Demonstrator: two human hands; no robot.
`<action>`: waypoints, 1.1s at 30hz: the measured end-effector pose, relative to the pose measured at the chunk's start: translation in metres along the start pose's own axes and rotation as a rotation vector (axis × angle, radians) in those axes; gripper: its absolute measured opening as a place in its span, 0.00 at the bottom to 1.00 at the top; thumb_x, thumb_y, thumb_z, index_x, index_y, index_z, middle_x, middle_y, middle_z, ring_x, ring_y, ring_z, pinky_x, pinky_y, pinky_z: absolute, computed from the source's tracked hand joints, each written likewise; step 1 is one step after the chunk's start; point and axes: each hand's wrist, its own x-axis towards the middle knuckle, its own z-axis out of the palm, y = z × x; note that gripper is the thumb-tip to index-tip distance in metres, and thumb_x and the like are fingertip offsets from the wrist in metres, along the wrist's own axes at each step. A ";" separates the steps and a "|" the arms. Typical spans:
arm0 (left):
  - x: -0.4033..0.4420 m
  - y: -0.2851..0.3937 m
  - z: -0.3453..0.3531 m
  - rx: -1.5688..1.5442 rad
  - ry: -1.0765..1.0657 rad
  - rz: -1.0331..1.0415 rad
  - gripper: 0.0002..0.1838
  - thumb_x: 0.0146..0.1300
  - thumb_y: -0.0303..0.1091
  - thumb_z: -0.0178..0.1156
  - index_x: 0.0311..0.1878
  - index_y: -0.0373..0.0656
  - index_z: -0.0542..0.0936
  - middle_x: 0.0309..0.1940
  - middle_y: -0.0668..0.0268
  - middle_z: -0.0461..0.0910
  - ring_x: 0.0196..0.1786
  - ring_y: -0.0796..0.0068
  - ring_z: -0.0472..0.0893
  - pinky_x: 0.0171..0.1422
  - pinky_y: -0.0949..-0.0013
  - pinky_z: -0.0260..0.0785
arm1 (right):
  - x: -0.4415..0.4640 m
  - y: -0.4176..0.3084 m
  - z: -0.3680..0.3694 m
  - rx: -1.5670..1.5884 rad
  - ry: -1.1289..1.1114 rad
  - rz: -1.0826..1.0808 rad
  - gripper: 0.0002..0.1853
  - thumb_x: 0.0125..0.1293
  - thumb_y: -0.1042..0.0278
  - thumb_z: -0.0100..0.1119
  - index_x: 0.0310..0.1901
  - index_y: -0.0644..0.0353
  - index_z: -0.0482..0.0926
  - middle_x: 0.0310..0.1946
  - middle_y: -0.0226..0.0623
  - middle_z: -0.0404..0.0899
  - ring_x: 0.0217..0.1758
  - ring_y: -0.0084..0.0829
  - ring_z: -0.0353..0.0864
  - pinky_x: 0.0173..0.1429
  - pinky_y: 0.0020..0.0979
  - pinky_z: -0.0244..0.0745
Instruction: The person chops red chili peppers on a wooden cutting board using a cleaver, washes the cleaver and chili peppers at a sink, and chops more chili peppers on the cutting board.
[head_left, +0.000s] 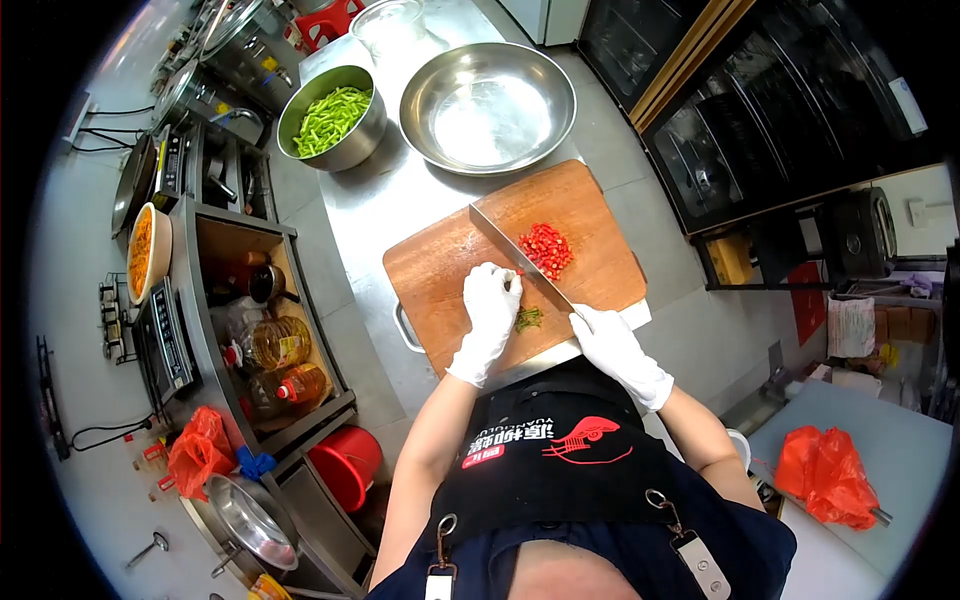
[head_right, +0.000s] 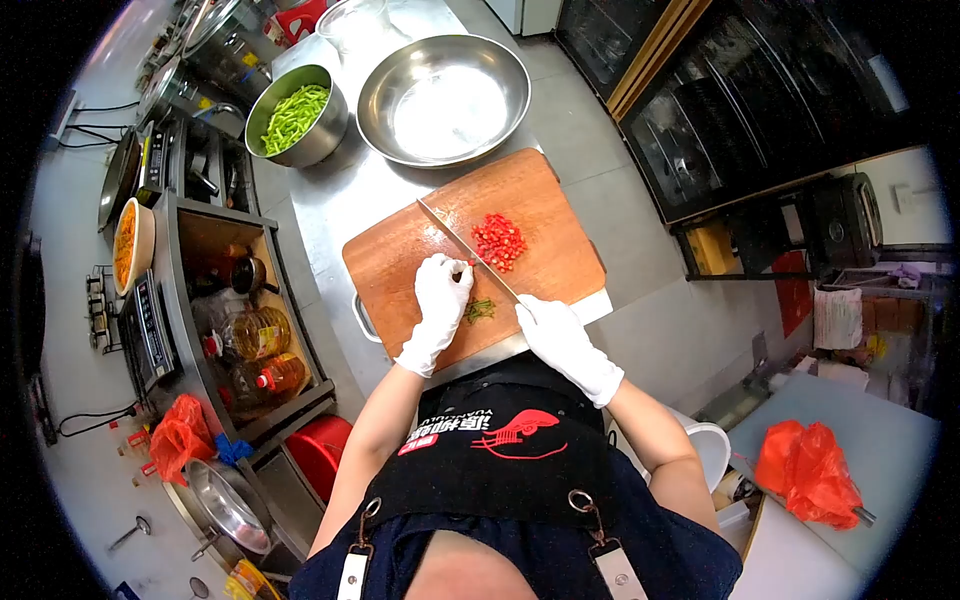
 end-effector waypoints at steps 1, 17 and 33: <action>0.000 0.000 0.000 0.000 -0.004 -0.002 0.05 0.51 0.33 0.68 0.27 0.44 0.83 0.30 0.64 0.77 0.40 0.62 0.76 0.47 0.60 0.67 | 0.001 -0.001 0.001 -0.014 -0.005 -0.002 0.13 0.72 0.63 0.48 0.44 0.64 0.78 0.30 0.55 0.81 0.36 0.56 0.81 0.41 0.49 0.75; -0.005 0.004 -0.007 -0.021 0.062 0.046 0.06 0.52 0.30 0.70 0.31 0.42 0.83 0.33 0.62 0.77 0.41 0.60 0.76 0.47 0.59 0.68 | 0.006 0.019 0.007 0.038 -0.010 0.049 0.14 0.72 0.64 0.47 0.42 0.67 0.78 0.33 0.57 0.81 0.38 0.57 0.81 0.43 0.49 0.75; -0.006 0.003 -0.002 -0.002 0.086 0.041 0.05 0.52 0.28 0.69 0.30 0.42 0.81 0.32 0.63 0.77 0.41 0.60 0.76 0.47 0.59 0.68 | 0.002 0.004 -0.003 0.015 -0.053 -0.015 0.15 0.71 0.65 0.48 0.49 0.66 0.79 0.33 0.56 0.82 0.38 0.56 0.82 0.44 0.47 0.76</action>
